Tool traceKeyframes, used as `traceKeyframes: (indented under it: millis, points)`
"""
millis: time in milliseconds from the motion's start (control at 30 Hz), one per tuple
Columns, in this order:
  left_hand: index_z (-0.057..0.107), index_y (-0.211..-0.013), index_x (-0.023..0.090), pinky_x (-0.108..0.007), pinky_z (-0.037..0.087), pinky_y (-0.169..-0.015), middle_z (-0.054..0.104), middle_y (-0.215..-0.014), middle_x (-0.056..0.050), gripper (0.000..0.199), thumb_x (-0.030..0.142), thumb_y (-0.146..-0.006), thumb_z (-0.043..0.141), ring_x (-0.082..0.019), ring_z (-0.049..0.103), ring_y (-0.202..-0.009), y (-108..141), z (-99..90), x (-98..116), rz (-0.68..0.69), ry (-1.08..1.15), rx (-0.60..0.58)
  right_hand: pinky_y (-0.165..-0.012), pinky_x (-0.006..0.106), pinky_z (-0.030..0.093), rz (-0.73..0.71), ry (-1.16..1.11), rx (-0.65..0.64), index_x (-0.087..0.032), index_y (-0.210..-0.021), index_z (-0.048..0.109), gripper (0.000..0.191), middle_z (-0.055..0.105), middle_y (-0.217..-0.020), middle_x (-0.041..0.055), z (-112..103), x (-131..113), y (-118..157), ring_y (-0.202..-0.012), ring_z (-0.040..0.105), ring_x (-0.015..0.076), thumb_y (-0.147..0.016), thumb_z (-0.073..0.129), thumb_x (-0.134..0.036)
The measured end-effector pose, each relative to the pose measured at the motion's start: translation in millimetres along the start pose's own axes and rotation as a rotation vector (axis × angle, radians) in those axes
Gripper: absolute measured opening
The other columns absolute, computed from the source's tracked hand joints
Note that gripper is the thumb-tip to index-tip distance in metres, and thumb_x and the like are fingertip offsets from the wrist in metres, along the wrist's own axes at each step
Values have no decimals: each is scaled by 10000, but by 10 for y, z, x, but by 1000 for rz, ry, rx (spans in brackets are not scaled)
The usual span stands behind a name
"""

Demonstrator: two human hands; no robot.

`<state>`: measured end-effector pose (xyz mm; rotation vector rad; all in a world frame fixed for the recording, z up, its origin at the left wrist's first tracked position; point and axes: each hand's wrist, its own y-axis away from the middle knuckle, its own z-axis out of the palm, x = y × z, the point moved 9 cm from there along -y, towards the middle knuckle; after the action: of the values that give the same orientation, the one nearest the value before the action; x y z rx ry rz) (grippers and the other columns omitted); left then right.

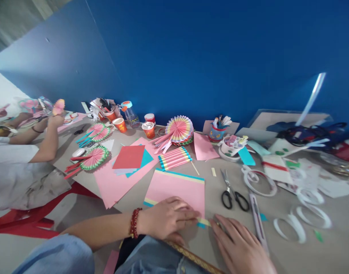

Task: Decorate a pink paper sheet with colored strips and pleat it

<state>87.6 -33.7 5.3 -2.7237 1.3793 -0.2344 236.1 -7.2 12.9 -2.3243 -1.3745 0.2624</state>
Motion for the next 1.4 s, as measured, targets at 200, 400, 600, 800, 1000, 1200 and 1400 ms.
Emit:
traceKeyframes:
  millis: [200,400,600,800,1000,1200,1400]
  points:
    - [477,-1390,160,-406,360,-1087,510,-1454,-91,505,428,-966,537,-248,444,-1264,92,-92,-130,-121,151,10,-931,377,533,221,-176,-162,-214,-1267,625,362,679,-1212,86,105,37,-159,-1095,624,226,-927,507,-184]
    - [494,-1359,164,-423,381,-1081,541,-1386,-101,409,296,-973,522,-252,459,-1230,17,-85,-122,-119,225,16,-978,411,502,354,-320,-210,-177,-1226,616,343,642,-1219,110,102,168,-209,-1132,579,255,-884,596,-172]
    - [538,-1279,169,-401,445,-993,593,-1258,-86,354,246,-937,583,-242,513,-1128,-128,-58,-105,-106,159,-11,-869,382,491,412,-406,-223,-194,-1012,644,186,647,-1001,76,182,190,-280,-970,595,237,-852,599,-111]
    - [548,-1273,161,-387,458,-976,608,-1233,-86,360,206,-920,604,-232,525,-1118,-128,-53,-101,-60,91,24,-719,285,454,485,-533,-301,-198,-864,609,48,643,-837,26,258,229,-385,-800,596,181,-866,583,-157]
    - [532,-1301,175,-387,458,-994,613,-1242,-98,367,216,-938,566,-224,541,-1122,-119,-49,-119,-63,126,21,-606,222,432,643,-879,-363,-195,-888,628,151,656,-779,2,326,258,-418,-682,593,132,-930,561,-324]
    - [486,-1271,174,-381,466,-985,615,-1220,-108,348,353,-976,538,-223,564,-1126,-56,-151,-322,-279,506,165,-656,228,435,584,-1014,-353,-187,-938,622,268,640,-773,3,363,146,-560,-711,594,135,-1015,406,-326]
    - [559,-1122,202,-340,489,-886,657,-1083,-59,168,289,-980,533,-205,609,-1021,-94,-124,-395,-428,578,200,-676,238,427,546,-932,-343,-206,-895,587,179,648,-785,3,393,132,-611,-743,612,149,-970,425,-199]
